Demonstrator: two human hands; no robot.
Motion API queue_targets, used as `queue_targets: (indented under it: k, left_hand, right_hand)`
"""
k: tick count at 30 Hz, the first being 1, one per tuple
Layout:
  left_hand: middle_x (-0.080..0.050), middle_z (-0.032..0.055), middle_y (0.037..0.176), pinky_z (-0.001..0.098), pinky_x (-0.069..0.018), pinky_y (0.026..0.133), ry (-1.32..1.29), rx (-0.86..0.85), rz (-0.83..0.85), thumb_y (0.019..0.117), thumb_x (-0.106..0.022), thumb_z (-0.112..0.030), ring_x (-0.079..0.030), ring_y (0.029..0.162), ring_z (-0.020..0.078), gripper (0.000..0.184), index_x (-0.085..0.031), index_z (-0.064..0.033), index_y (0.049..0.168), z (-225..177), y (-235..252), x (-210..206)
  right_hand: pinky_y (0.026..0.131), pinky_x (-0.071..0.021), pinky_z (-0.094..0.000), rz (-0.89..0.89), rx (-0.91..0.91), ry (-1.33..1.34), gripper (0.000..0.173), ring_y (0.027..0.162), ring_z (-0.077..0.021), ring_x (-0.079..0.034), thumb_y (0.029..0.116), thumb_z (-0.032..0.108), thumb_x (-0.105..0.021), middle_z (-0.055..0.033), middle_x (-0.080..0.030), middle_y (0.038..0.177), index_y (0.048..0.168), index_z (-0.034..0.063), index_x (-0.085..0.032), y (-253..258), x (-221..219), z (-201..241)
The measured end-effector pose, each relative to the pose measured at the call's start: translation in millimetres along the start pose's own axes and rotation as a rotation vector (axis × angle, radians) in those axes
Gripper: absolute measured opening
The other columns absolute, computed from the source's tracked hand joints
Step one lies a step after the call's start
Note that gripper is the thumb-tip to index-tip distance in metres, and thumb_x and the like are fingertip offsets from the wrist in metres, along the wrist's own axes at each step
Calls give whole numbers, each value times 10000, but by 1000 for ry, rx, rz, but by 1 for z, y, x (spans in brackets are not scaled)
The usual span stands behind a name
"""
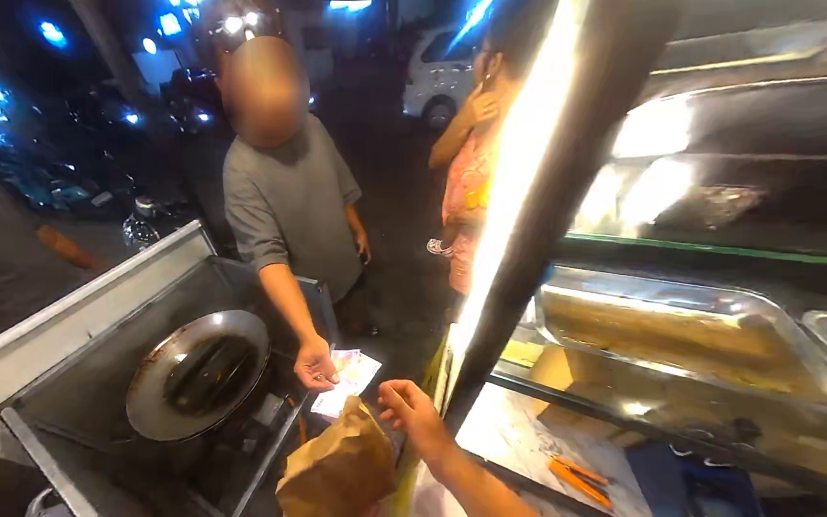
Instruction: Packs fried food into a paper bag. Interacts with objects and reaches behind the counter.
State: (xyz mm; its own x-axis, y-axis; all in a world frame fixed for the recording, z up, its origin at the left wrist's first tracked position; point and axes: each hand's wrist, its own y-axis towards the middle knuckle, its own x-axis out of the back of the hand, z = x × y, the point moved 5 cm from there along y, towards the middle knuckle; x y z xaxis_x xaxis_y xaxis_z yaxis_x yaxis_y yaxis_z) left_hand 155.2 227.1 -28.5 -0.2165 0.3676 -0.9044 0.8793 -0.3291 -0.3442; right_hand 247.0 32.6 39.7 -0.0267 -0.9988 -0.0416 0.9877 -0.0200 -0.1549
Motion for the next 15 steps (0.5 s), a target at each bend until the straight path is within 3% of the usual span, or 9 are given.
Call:
queue_targets:
  k: [2,4,5,8,11,13,15]
  left_hand:
    - [-682,276,1162,601,-586,853,-75,-11,-89,907,-385,-815,-690,1024,454,850,-581,-67,1259,-5,4,16]
    - [-688,283,1159,626,-583,837,-121,-20,-98,885,-452,-808,-692,1017,480,826,-605,-84,1253,-6,8,23]
    - [-688,281,1159,622,-586,830,-127,-22,-89,887,-457,-804,-694,1012,477,816,-601,-91,1256,-7,8,25]
    - [-696,278,1145,615,-591,825,-154,5,-108,877,-450,-822,-703,989,471,842,-611,-85,1251,-5,7,32]
    - [-695,288,1136,608,-588,831,-168,46,-77,876,-443,-819,-704,973,470,840,-619,-83,1240,-4,11,32]
    - [-698,289,1128,610,-580,851,-194,62,-24,858,-507,-801,-704,974,467,822,-650,-74,1215,-4,15,31]
    - [-711,259,1115,583,-585,871,-170,62,25,866,-462,-818,-714,980,427,824,-661,-90,1198,-3,17,30]
  right_hand:
    - [774,-573,-363,16,-205,-68,587,873,-190,-673,964,535,-668,-118,-677,1062,1236,18,-603,23,-13,-10]
    - [740,-554,-339,36,-212,-127,484,802,-158,-645,988,471,-667,-92,-663,945,1115,4,-632,39,-28,-9]
    - [773,-552,-348,33,-192,-161,422,820,-151,-651,982,417,-691,-87,-677,933,1082,8,-662,44,-35,-8]
    - [910,-560,-392,58,-169,-245,306,956,-155,-700,957,299,-717,-90,-734,1023,1111,35,-712,53,-46,-8]
    - [870,-583,-387,19,-160,-167,267,923,-158,-711,940,225,-714,-85,-738,1016,1137,46,-703,56,-43,-11]
    - [810,-590,-375,-80,-130,-69,255,861,-165,-705,969,215,-685,-96,-729,989,1148,34,-689,49,-33,-7]
    - [811,-620,-386,-224,-45,-11,256,863,-180,-728,979,222,-673,-105,-736,976,1141,24,-680,33,-16,-3]
